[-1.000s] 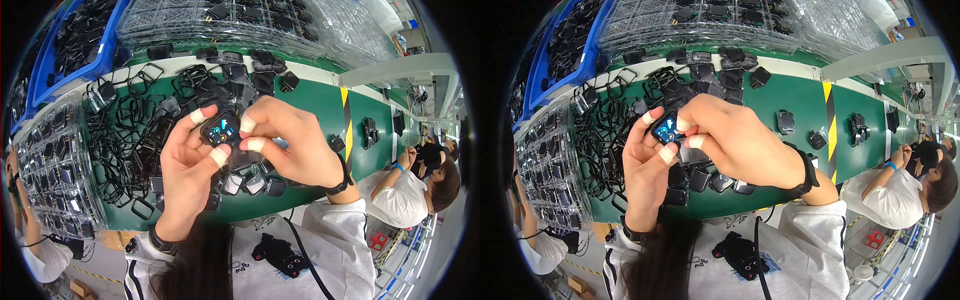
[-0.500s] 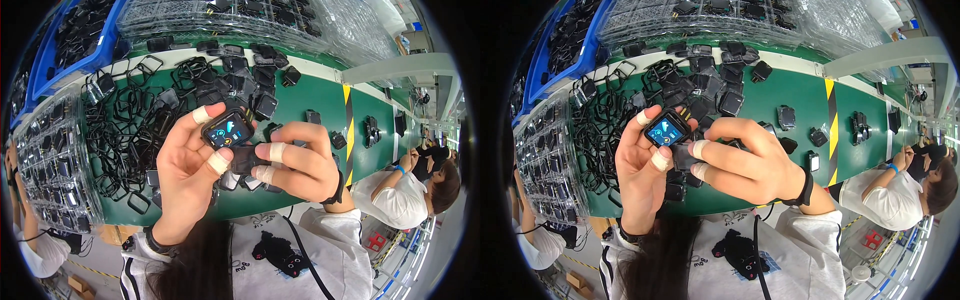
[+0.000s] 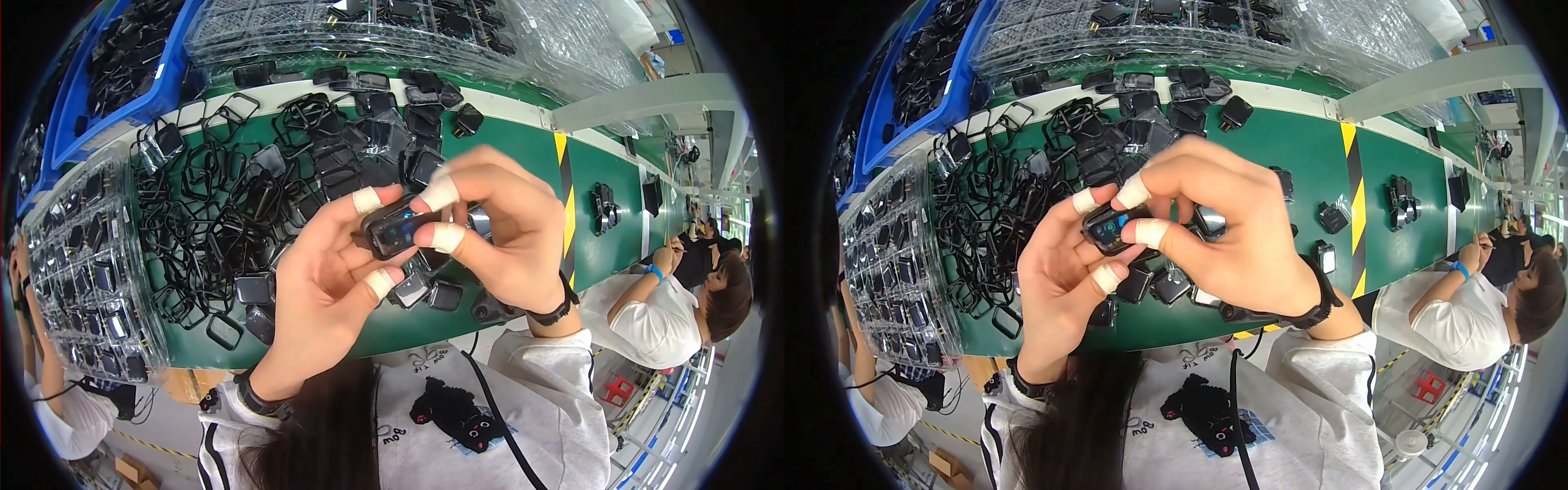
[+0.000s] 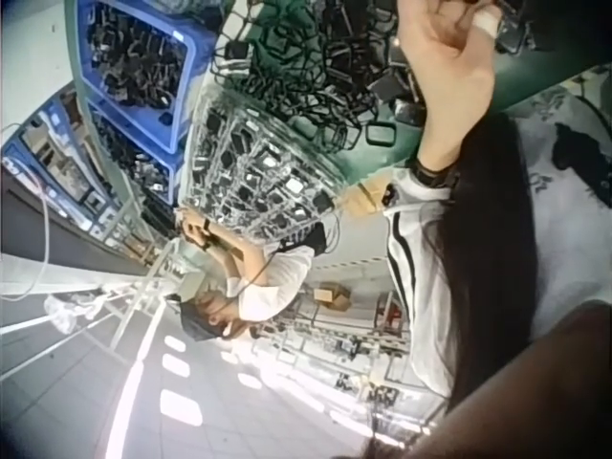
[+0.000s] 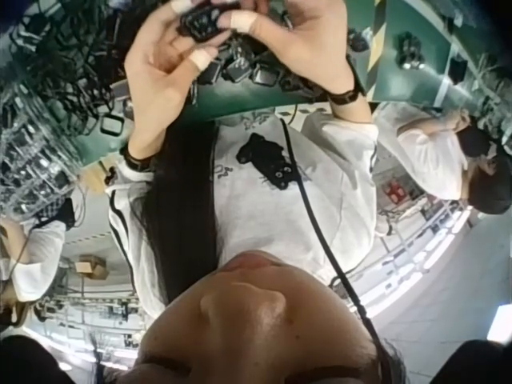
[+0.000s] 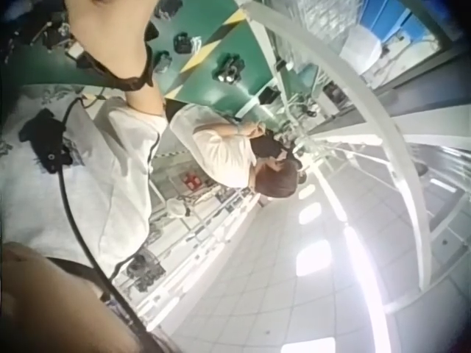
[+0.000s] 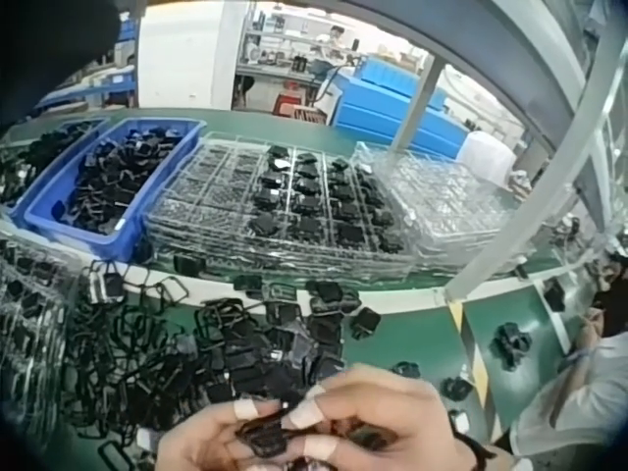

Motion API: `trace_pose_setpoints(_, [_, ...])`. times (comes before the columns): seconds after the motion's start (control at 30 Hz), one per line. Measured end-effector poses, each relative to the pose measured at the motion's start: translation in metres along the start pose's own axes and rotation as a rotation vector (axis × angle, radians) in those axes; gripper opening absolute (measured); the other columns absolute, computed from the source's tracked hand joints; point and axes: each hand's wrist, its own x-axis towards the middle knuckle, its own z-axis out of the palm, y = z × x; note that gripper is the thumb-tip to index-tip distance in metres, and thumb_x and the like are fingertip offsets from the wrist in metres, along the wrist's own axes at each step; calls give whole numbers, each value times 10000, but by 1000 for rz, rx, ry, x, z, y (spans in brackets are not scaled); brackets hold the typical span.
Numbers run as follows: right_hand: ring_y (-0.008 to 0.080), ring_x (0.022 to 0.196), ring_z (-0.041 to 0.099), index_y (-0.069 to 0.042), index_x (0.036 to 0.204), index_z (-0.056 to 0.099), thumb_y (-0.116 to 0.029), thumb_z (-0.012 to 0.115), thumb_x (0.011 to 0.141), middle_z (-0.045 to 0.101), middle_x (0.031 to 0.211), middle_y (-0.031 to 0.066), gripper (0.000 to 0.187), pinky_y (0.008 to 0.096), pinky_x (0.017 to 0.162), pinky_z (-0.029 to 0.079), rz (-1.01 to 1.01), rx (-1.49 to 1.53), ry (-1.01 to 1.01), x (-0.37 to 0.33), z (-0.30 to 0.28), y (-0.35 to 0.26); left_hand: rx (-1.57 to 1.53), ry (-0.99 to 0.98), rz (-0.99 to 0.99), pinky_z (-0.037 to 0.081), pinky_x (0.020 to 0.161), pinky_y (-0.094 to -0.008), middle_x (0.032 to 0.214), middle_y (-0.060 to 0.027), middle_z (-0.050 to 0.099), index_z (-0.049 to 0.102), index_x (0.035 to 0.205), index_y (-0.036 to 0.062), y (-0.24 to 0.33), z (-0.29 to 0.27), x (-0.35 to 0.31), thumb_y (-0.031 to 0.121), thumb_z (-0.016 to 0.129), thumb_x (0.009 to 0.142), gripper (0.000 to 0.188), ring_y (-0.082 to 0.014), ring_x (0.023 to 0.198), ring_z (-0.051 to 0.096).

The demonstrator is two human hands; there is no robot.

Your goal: The person wraps tape around their fingers, picks up a smartwatch, and peels a protective film from the screen. They then press the smartwatch into a black frame and place the assembly on the table, repeating the process for several units.

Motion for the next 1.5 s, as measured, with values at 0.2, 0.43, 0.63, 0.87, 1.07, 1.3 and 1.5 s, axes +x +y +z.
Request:
trace_pose_setpoints(0.2, [118,812,508,-20,916,617,42,700,706,484,1054,99,234,234,661,422,-29,-88,16,-4,9,2,24,-9,21,454,992,-356,1297,-171,452,355,1309,-49,-2,-1,-2,-203,486,793,555,-241,1151,530])
trace_pose_setpoints(0.43, [258,838,557,-65,803,644,-13,723,642,602,919,72,187,328,663,466,-509,-264,-131,-10,-14,-6,-49,-12,47,441,984,-378,1233,-158,486,371,1284,-42,6,-6,-2,-97,492,812,490,-228,1135,527])
trace_pose_setpoints(0.63, [303,851,618,-66,735,638,-87,675,522,603,894,37,218,310,586,521,-845,-526,11,-15,-5,2,88,-49,-49,461,885,-300,1178,-163,525,546,1036,-44,18,-11,-13,-67,470,827,224,-182,1040,558])
trace_pose_setpoints(0.87, [321,877,607,-50,746,653,37,721,517,579,920,43,254,333,594,552,-847,-555,-22,-19,2,6,298,40,-31,515,758,-242,1124,-136,567,556,972,-34,16,-2,-10,-101,523,808,180,-133,909,611])
trace_pose_setpoints(1.07, [303,832,618,-27,716,629,108,709,535,568,901,64,239,320,559,585,-929,-539,12,-19,11,15,384,38,-41,528,752,-240,1079,-131,591,565,958,-45,9,-2,-8,-132,514,758,224,-132,889,620])
trace_pose_setpoints(1.3, [297,806,625,-20,682,607,104,715,554,561,856,56,208,325,585,598,-949,-520,23,-17,14,15,418,70,12,536,764,-250,1046,-126,608,583,936,-50,5,-3,-6,-126,516,750,212,-142,880,627])
trace_pose_setpoints(1.5, [296,812,623,-22,671,599,92,705,574,551,833,46,183,328,643,598,-955,-561,-26,-18,13,15,553,52,85,551,737,-260,1017,-144,620,584,930,-56,3,-4,-6,-128,515,737,218,-164,873,640])
